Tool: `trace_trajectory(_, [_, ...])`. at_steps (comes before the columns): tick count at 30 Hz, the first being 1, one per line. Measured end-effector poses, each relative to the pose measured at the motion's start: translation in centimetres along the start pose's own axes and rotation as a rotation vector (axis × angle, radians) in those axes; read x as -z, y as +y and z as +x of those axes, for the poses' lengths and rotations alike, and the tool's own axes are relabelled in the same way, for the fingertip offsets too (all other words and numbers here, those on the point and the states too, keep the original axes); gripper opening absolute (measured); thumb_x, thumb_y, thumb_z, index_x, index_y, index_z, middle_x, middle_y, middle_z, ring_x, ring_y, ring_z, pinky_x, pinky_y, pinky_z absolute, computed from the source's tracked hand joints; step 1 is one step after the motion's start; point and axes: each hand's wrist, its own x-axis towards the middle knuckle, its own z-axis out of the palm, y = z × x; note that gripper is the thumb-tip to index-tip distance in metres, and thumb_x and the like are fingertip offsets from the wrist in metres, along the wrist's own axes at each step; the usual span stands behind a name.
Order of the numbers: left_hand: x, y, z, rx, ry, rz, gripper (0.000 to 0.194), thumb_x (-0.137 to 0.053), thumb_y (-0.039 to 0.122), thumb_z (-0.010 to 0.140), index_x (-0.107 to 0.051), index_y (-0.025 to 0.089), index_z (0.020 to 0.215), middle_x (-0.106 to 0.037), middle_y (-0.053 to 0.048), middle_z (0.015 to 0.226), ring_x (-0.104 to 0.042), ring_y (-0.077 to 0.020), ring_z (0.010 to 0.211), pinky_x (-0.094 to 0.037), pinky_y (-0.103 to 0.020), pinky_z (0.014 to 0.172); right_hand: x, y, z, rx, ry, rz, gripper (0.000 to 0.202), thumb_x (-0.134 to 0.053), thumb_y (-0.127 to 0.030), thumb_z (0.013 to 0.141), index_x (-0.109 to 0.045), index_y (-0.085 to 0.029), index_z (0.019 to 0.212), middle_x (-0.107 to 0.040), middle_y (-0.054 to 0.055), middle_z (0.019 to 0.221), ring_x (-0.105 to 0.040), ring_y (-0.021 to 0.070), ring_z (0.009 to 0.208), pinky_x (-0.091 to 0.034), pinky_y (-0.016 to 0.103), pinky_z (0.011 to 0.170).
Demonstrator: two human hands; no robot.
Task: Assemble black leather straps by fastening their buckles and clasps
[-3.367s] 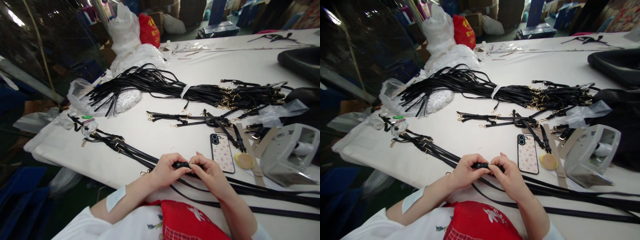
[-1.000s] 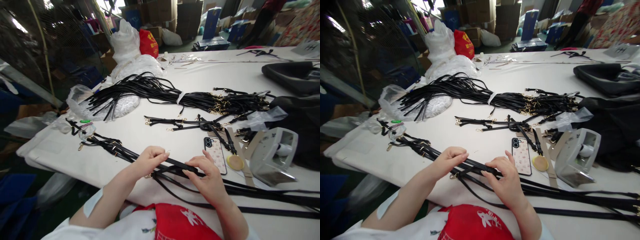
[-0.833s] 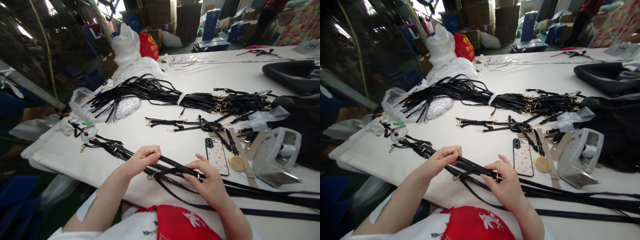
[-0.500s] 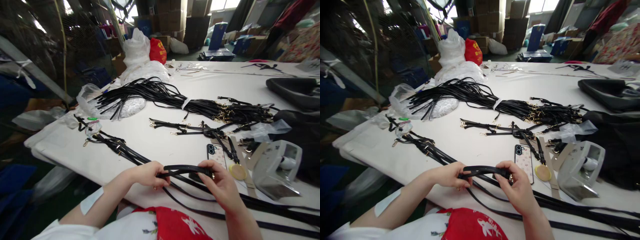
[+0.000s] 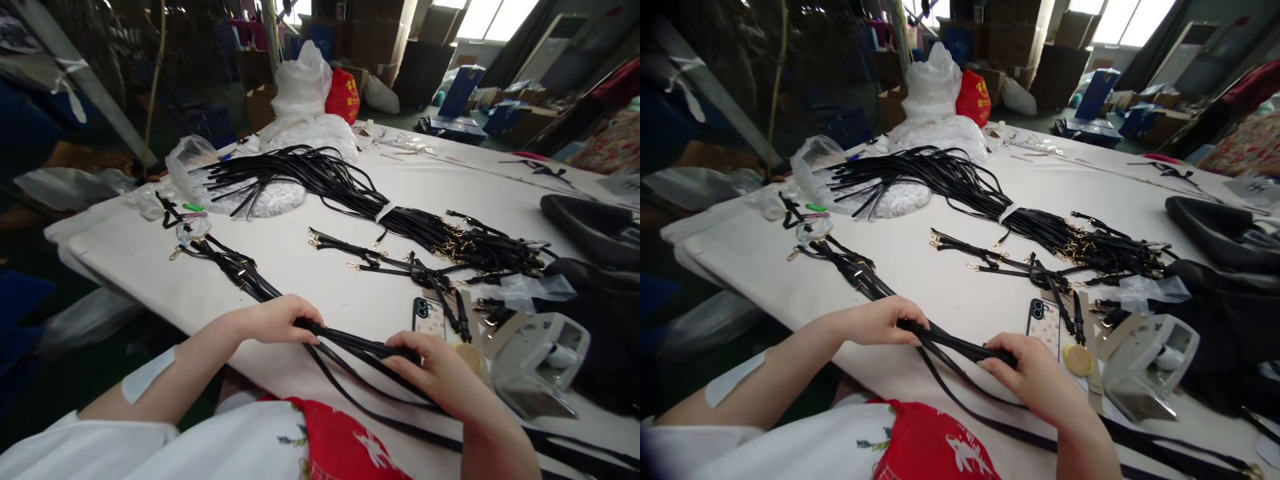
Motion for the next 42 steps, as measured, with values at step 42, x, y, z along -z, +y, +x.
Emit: trace_trajectory(42, [-4.1, 5.0, 4.0, -0.277, 0.006, 0.473, 0.027, -0.054, 0.042, 0.093, -0.065, 0.018, 0.085, -0.070, -0.004, 0.075, -0.064, -0.0188, 0.069, -0.045, -0.027, 0.063, -4.9, -0.3, 1.5, -0.006, -0.074, 0.365, 0.041, -0.048, -0.044, 0.092, -0.058, -0.017, 0.063, -0.049, -0.003, 0.054, -0.042, 0.0111, 0.054, -0.032, 0.022, 0.051])
